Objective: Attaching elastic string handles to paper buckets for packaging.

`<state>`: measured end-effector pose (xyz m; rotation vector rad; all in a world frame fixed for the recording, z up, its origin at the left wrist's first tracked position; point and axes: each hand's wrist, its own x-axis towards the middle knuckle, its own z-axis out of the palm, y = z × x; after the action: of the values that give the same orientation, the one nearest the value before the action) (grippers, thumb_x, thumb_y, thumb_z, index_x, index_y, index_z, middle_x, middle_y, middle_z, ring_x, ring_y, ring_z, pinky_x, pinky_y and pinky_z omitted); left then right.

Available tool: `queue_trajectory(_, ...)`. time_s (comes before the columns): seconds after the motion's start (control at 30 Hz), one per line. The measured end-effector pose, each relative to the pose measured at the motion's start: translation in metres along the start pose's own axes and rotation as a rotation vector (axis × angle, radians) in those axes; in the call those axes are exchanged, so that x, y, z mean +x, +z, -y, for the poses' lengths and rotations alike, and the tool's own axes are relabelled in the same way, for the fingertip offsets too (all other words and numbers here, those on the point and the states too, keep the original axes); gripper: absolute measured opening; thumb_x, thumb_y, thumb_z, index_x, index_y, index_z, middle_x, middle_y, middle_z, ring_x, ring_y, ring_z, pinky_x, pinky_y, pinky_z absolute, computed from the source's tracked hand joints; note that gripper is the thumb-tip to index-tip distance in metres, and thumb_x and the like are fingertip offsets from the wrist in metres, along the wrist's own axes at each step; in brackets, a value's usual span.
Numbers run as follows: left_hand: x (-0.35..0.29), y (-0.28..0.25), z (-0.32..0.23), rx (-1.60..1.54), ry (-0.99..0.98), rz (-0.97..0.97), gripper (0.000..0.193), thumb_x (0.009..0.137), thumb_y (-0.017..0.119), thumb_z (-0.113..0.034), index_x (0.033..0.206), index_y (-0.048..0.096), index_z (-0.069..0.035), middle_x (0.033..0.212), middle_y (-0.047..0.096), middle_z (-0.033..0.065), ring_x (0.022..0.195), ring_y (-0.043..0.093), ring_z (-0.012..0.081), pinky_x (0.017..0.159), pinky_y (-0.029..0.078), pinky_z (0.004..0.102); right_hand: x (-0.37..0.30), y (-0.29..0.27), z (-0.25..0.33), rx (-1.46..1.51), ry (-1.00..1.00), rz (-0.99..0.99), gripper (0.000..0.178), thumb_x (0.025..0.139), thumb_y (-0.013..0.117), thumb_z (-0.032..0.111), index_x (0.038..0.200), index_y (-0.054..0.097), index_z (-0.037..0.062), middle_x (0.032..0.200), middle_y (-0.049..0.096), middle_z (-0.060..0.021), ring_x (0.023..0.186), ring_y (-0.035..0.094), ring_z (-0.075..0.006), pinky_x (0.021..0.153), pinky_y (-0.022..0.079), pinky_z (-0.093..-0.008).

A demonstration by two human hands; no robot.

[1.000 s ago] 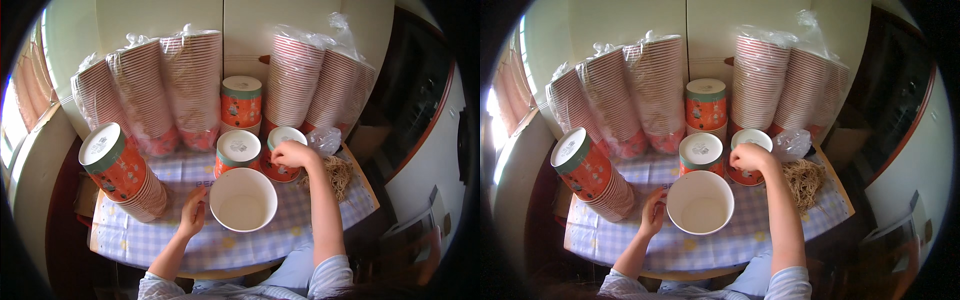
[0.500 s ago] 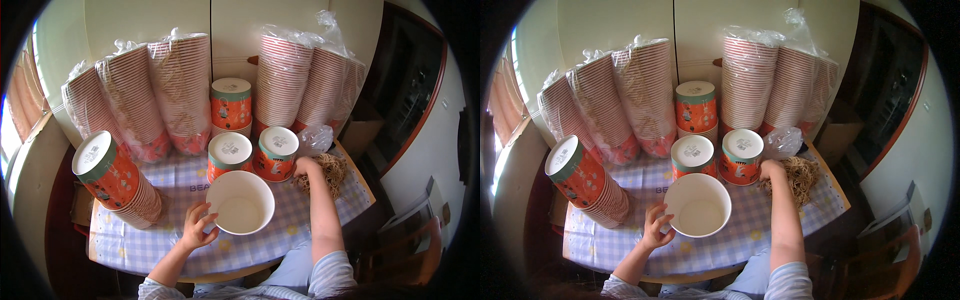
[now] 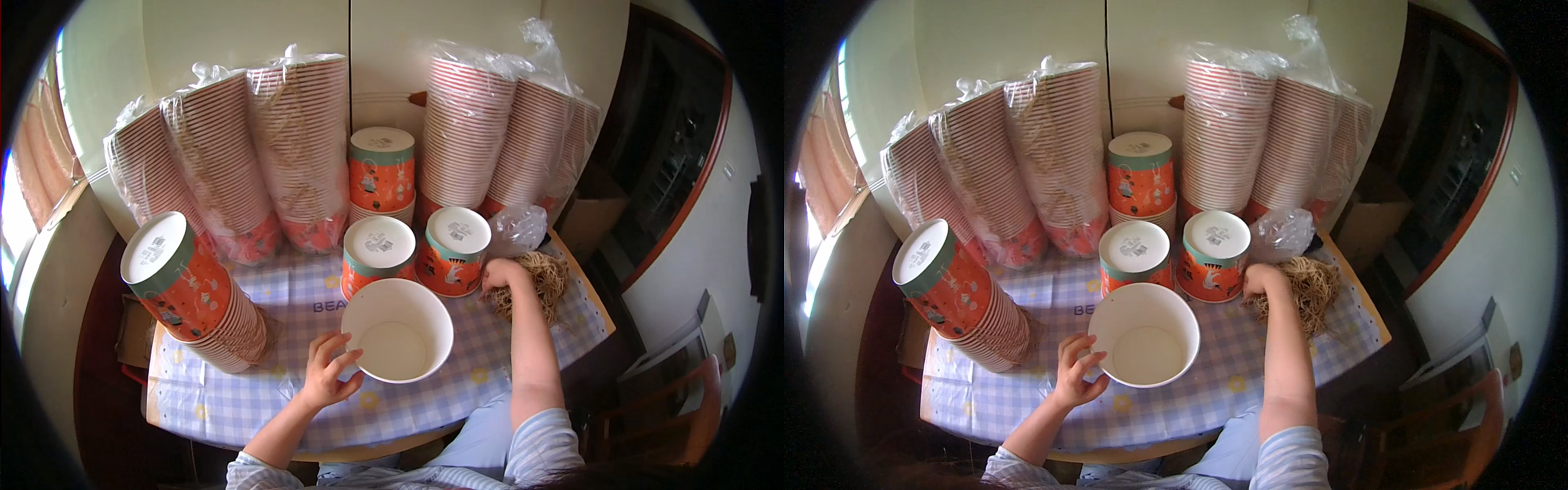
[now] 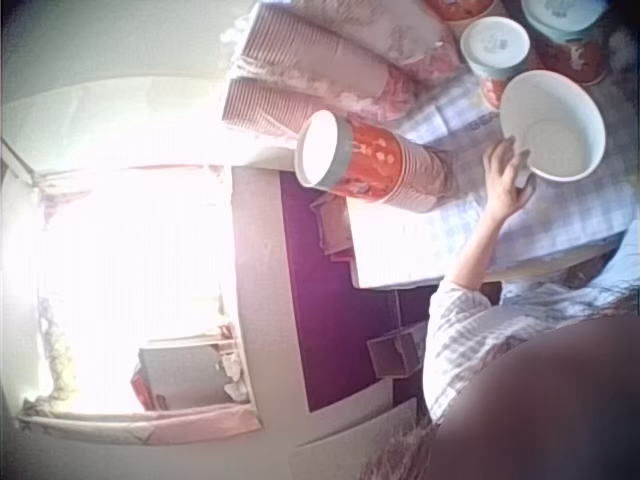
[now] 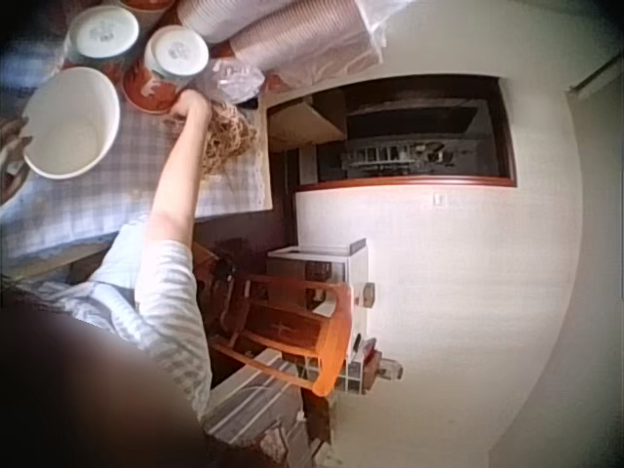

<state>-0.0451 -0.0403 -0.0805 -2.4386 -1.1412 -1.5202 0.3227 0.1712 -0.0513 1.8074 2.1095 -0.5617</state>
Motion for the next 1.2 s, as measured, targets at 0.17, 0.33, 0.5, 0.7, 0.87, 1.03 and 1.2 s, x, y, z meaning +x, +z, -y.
queue_trajectory(0.17,-0.003,-0.001,-0.001,0.035,-0.001,-0.015,0.047,0.053,0.07,-0.011,0.098,0.058,-0.013,0.111,0.049,0.0097,0.101,0.045,0.0323,0.082,0.042,0.0402,-0.045,-0.05,0.034,0.443,-0.327,0.024,0.011,0.074,0.064,0.011,0.08,0.064,0.0013,0.074,0.063,-0.002,0.068,0.056,-0.0081,0.062,0.044,-0.0226)
queue_trajectory(0.33,-0.005,0.001,-0.001,0.057,0.017,-0.044,0.046,0.052,0.071,-0.012,0.097,0.058,-0.013,0.11,0.05,0.009,0.1,0.045,0.0316,0.081,0.041,0.0395,-0.082,-0.077,0.065,0.667,-0.635,-0.199,0.01,0.079,0.061,0.01,0.08,0.06,0.0003,0.071,0.055,0.0017,0.066,0.048,-0.0064,0.061,0.041,-0.0227)
queue_trajectory(0.5,0.0,-0.001,-0.01,0.093,0.033,-0.076,0.042,0.058,0.071,-0.027,0.094,0.058,-0.011,0.106,0.052,0.0088,0.099,0.046,0.0305,0.081,0.039,0.0402,-0.122,-0.097,0.097,0.67,-0.968,-0.62,0.012,0.082,0.059,0.013,0.077,0.054,0.0039,0.075,0.046,0.0011,0.07,0.044,-0.0067,0.066,0.037,-0.0212)
queue_trajectory(0.7,0.042,-0.003,-0.058,0.188,0.181,0.201,0.046,0.063,0.071,-0.037,0.098,0.058,-0.01,0.101,0.057,0.0031,0.096,0.051,0.0214,0.083,0.038,0.0405,-0.171,-0.103,0.132,0.951,-1.274,-0.633,0.008,0.087,0.052,0.008,0.089,0.049,0.0014,0.084,0.054,-0.0019,0.081,0.054,-0.0077,0.074,0.044,-0.0218)
queue_trajectory(0.87,0.062,0.008,-0.073,0.237,0.187,0.495,0.024,0.072,0.064,-0.025,0.089,0.059,-0.008,0.076,0.059,0.0037,0.077,0.058,0.0169,0.07,0.045,0.0308,-0.209,-0.099,0.151,0.857,-1.258,-0.627,0.01,0.085,0.055,0.01,0.086,0.049,0.0022,0.077,0.054,-0.0034,0.066,0.053,-0.0067,0.06,0.044,-0.0194)
queue_trajectory(1.03,0.081,-0.001,-0.07,0.054,-0.046,0.205,0.011,0.072,0.064,-0.017,0.077,0.059,-0.008,0.065,0.058,0.0079,0.059,0.058,0.0249,0.054,0.047,0.0362,-0.227,-0.099,0.161,0.572,-1.227,-0.77,0.007,0.081,0.058,0.004,0.081,0.052,0.0011,0.071,0.057,-0.0043,0.058,0.051,-0.0077,0.053,0.043,-0.0209)
queue_trajectory(1.2,0.087,-0.017,-0.057,-0.025,-0.279,0.253,0.014,0.071,0.063,-0.015,0.079,0.057,-0.005,0.067,0.058,0.0128,0.061,0.058,0.0307,0.055,0.046,0.0377,-0.222,-0.092,0.17,0.331,-1.114,-0.739,0.008,0.074,0.062,0.008,0.079,0.056,0.0036,0.072,0.059,-0.0069,0.063,0.058,-0.0206,0.055,0.044,-0.0297)
